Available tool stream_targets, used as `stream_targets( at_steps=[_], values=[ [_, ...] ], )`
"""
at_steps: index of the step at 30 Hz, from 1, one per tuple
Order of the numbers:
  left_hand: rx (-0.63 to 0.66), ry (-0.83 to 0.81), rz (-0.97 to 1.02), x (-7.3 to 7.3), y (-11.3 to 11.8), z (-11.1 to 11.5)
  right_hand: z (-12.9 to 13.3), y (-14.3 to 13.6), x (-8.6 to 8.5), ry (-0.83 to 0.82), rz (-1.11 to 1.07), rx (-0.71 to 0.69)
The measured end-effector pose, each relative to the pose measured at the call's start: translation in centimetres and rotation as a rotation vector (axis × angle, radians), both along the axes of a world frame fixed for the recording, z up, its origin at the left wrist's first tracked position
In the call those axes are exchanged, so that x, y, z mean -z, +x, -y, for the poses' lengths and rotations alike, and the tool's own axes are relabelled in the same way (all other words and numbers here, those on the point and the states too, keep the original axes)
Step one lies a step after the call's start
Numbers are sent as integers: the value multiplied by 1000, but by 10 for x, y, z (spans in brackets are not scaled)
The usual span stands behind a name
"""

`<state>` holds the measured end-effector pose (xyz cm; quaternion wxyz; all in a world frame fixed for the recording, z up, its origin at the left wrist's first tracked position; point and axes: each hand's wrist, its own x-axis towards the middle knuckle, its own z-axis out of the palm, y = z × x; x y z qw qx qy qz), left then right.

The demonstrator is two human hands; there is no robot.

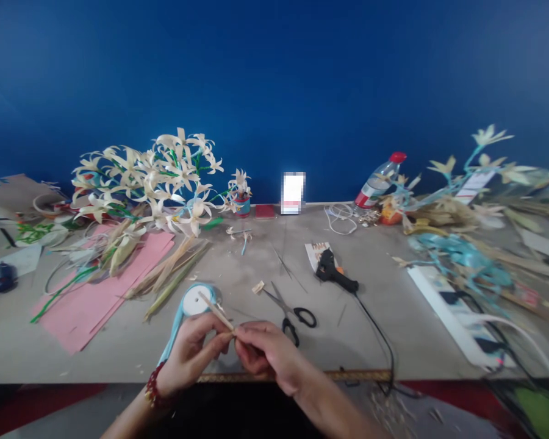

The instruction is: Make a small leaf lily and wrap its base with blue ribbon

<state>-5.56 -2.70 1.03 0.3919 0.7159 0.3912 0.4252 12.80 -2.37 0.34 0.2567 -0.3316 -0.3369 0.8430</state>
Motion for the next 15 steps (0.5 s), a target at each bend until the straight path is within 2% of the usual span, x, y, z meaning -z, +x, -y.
stream_targets(
  at_steps=[3,5,7,9,11,13,15],
  values=[
    [60,-77,71,5,-1,-1,1,3,2,-143,-173,-99],
    [81,-158,124,9,-2,-2,2,4,2,-110,-160,-95],
    [69,-192,138,12,-2,-3,2,5,-1,80,-6,-3],
    [38,-163,102,11,-1,-3,3,6,-6,372,220,88],
    [14,-113,54,8,1,-3,5,6,-9,618,398,105],
    [5,-77,32,6,2,-2,6,5,-10,741,491,87],
    [8,-50,32,4,3,-1,6,4,-7,741,512,76]
  ],
)
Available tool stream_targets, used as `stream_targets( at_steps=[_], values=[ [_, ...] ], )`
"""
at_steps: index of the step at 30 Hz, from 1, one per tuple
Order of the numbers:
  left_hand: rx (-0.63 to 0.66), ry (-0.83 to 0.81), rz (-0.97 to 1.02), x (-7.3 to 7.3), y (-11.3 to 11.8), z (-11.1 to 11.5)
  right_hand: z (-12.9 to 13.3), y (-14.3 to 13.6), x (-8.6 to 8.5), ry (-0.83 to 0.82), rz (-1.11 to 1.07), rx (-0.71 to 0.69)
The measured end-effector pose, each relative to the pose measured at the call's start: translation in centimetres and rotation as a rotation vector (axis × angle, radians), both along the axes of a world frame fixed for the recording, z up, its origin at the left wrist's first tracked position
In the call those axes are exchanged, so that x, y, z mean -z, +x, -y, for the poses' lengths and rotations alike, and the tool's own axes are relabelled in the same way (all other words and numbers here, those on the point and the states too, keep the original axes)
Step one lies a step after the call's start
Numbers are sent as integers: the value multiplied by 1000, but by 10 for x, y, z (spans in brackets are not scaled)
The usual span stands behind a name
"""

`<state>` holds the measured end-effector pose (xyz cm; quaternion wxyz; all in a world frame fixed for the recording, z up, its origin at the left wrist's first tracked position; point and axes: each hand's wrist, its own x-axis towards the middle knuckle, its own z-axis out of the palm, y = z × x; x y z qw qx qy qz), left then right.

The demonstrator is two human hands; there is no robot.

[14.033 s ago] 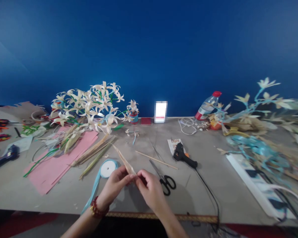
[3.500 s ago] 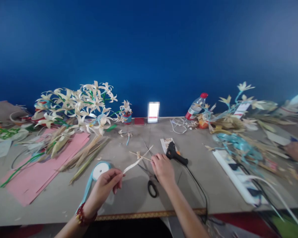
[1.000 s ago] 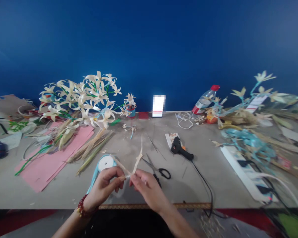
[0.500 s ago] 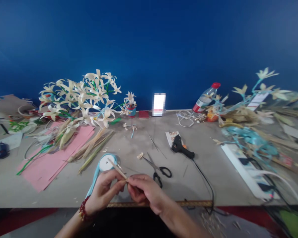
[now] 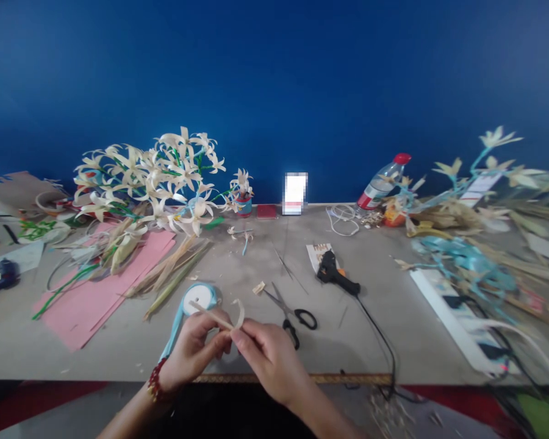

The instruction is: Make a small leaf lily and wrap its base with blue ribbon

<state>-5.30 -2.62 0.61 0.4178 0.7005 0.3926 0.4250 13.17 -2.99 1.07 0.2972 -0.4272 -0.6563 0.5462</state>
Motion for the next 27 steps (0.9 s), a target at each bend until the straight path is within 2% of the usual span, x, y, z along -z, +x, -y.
stream_targets(
  at_steps=[2,7,13,19,23,25,27],
  values=[
    [13,19,-2,-1,-1,1,0,-1,3,-94,-49,-9],
    [54,65,-47,-1,-9,4,-1,-4,1,-473,-299,-41],
    [107,109,-37,5,-21,1,1,0,-1,-723,-491,-87],
    [213,66,73,20,-35,-8,1,13,-4,-773,-651,-133],
    [258,48,108,33,-44,-10,-2,29,1,-853,-764,-280],
    [244,17,148,38,-45,-10,-5,39,5,-864,-899,-359],
    [182,-47,209,42,-43,-7,-8,45,9,-781,-994,-314]
  ],
)
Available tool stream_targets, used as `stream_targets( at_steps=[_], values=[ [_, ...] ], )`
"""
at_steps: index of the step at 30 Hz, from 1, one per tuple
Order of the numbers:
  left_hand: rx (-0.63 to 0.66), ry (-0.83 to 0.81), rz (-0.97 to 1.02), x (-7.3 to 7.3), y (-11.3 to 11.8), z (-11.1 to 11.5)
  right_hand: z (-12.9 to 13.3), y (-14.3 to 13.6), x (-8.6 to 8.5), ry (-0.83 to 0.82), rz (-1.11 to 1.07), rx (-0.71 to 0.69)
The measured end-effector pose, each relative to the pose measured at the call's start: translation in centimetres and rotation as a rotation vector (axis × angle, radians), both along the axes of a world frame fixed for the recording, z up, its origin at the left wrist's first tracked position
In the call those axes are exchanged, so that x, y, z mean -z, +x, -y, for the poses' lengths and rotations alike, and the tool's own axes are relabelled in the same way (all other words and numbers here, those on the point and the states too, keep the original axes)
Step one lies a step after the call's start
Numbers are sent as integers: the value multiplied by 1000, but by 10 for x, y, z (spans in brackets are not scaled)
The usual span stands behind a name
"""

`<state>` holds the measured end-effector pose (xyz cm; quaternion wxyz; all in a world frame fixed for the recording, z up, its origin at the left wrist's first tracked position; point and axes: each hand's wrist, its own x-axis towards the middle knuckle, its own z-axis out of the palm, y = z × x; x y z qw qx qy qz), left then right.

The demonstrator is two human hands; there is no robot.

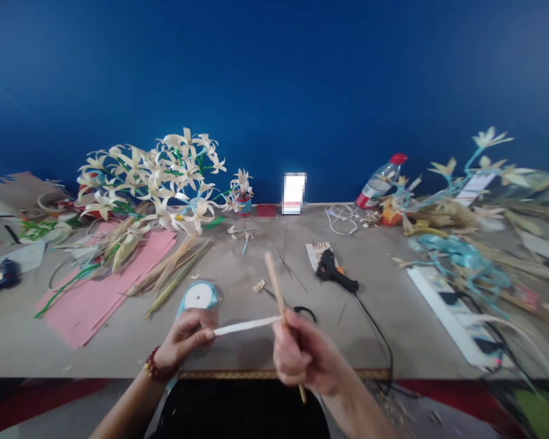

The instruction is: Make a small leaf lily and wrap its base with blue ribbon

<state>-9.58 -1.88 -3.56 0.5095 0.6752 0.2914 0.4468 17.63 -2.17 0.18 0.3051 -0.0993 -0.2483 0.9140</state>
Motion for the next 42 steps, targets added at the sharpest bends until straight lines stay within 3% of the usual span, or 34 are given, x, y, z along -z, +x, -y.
stream_targets(
  at_steps=[3,6,12,16,19,25,32,34,39,41,42],
  values=[
    [-105,-156,58,0,7,6,0,-6,2,166,341,278],
    [-169,-195,44,-7,18,10,6,-27,3,381,753,329],
    [-252,16,-202,-21,33,9,11,-55,2,750,878,353],
    [-238,107,-256,-26,33,9,7,-56,2,826,1020,375],
    [-178,118,-249,-28,30,10,6,-56,3,732,956,337],
    [-99,165,-212,-26,20,6,6,-44,-2,242,650,142],
    [4,119,-165,-6,-5,-4,-4,-2,-13,-32,393,33],
    [-25,46,-136,2,-10,-3,-12,20,-20,-33,377,135],
    [-157,-236,12,10,-7,5,-28,57,-25,76,518,906],
    [-164,-282,52,7,0,7,-24,49,-14,133,669,966],
    [-168,-281,62,5,4,8,-19,40,-7,164,775,893]
  ],
)
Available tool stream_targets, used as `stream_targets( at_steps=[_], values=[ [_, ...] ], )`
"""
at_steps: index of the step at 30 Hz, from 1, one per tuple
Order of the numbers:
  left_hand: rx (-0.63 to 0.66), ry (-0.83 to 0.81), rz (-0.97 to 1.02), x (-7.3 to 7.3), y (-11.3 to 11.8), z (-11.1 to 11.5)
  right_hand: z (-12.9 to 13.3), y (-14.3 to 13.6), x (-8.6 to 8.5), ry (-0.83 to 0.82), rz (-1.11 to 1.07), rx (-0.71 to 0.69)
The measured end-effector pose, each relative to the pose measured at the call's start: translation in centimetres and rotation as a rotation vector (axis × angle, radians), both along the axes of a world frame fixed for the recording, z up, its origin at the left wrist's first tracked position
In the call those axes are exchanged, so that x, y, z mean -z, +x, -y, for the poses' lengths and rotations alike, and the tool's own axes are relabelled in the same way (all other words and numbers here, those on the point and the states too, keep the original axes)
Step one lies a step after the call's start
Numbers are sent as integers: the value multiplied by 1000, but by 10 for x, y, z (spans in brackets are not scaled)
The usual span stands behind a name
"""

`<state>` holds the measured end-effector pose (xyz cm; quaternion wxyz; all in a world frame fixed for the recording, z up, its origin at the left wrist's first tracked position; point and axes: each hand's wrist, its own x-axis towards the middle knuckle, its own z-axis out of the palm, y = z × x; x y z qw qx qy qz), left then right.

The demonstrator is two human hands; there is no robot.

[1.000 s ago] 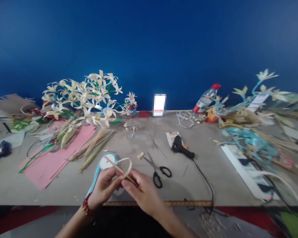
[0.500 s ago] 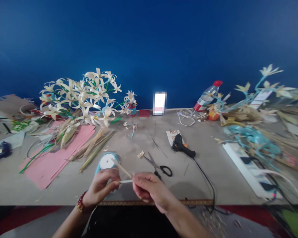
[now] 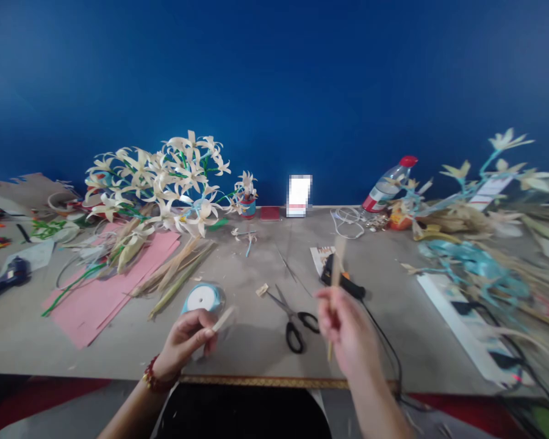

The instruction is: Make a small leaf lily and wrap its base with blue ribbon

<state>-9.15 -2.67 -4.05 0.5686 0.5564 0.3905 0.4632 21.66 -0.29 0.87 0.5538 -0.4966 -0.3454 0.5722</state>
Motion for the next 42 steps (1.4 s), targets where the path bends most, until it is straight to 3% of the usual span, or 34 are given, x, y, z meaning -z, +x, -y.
stream_targets(
  at_steps=[2,4,8,10,15,23,29,33,37,42],
  values=[
    [-23,36,-16,-5,8,1,14,-21,12,-81,193,-205],
    [-61,95,-61,-10,15,1,29,-39,17,-30,288,-370],
    [-136,136,-80,-16,23,0,46,-55,12,223,414,-642],
    [-178,133,-21,-16,25,1,45,-56,12,328,495,-696],
    [-307,149,117,-14,27,3,36,-60,22,222,576,-550],
    [-104,162,-219,-34,37,6,24,-85,4,329,664,-546],
    [-17,129,-175,-35,37,6,19,-91,2,288,478,-565],
    [-41,117,-162,-35,38,8,20,-93,0,287,425,-579],
    [-68,123,-198,-35,38,8,23,-94,-5,326,527,-613],
    [-111,132,-244,-35,40,10,26,-93,-5,372,774,-551]
  ],
)
